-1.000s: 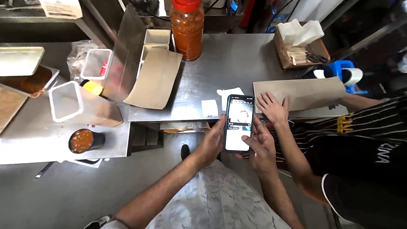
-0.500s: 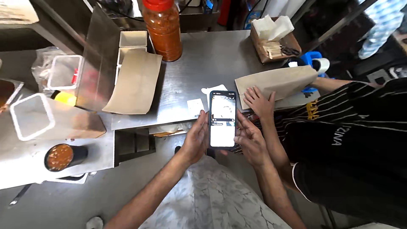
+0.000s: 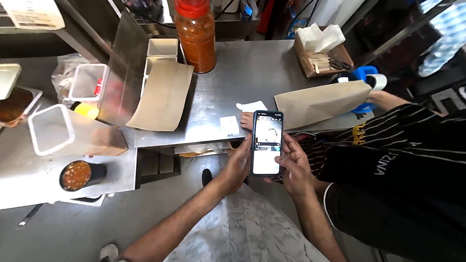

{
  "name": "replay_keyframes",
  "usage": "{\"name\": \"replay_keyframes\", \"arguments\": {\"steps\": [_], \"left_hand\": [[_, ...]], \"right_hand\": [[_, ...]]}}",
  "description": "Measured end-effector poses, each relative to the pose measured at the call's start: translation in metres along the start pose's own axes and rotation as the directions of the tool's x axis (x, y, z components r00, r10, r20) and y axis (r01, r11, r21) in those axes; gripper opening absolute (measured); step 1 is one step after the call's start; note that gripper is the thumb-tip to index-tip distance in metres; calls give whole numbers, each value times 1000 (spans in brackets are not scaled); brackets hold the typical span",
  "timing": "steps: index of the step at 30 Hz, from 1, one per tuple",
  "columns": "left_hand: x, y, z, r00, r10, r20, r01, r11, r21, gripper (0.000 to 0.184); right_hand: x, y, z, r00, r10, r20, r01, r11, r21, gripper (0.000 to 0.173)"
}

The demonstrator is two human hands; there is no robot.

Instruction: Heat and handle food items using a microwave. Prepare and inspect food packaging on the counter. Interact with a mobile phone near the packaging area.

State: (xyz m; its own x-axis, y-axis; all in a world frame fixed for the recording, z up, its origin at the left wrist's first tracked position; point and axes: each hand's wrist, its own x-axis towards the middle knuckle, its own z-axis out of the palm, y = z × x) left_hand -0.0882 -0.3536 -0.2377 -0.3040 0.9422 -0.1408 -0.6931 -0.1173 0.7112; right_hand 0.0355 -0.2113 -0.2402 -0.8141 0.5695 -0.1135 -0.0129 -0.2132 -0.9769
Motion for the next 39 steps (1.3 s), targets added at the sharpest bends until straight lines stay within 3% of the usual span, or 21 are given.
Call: {"name": "replay_keyframes", "arguments": {"steps": [18, 39], "left_hand": [[-1, -5, 9, 998, -59, 5, 59, 998, -30, 56], [5, -4, -2, 1000, -18, 26, 18, 1000, 13, 69]], "right_hand": [[-11, 3, -5, 995, -42, -95, 40, 999, -30, 64], [-3, 2, 8, 995, -42, -91, 42, 999, -2, 75]]}}
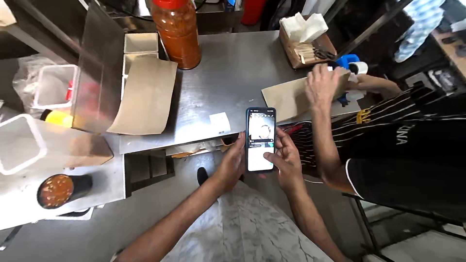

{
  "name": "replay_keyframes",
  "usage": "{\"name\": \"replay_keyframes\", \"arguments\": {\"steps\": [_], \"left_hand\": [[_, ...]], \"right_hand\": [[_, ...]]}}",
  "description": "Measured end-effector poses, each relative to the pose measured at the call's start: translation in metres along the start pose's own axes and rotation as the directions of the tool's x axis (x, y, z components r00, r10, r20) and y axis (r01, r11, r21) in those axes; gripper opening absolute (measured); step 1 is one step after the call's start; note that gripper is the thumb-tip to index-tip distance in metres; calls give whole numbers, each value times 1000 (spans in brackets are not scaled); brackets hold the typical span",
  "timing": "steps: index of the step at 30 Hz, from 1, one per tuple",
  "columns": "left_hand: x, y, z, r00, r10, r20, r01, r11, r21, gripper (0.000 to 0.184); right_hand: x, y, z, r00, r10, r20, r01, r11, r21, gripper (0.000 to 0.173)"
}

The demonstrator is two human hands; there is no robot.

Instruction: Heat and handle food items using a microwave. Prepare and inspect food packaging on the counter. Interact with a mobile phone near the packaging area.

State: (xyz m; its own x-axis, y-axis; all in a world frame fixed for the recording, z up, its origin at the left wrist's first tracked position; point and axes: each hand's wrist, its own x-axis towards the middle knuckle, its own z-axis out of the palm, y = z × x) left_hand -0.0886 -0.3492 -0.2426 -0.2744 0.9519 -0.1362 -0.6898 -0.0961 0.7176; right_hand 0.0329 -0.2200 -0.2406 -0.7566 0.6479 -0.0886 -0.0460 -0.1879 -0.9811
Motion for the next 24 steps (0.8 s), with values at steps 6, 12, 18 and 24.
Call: {"name": "replay_keyframes", "arguments": {"steps": [6, 12, 18, 24], "left_hand": [[2, 2, 1, 1000, -4, 17, 4, 1000, -14, 67], [4, 2, 0, 1000, 2, 14, -1, 1000, -18, 67], [5, 4, 1, 1000, -20, -18, 20, 1000, 7, 66], [8, 4, 0, 1000, -17, 14, 17, 1000, -12, 67]], "right_hand": [[3, 1, -1, 999, -40, 16, 40, 999, 6, 77], [5, 0, 2, 1000, -21, -16, 21, 1000, 0, 77], [6, 1, 0, 1000, -2, 2, 2, 999, -39, 77], [7, 3, -2, 1000, -9, -13, 8, 999, -39, 72]]}}
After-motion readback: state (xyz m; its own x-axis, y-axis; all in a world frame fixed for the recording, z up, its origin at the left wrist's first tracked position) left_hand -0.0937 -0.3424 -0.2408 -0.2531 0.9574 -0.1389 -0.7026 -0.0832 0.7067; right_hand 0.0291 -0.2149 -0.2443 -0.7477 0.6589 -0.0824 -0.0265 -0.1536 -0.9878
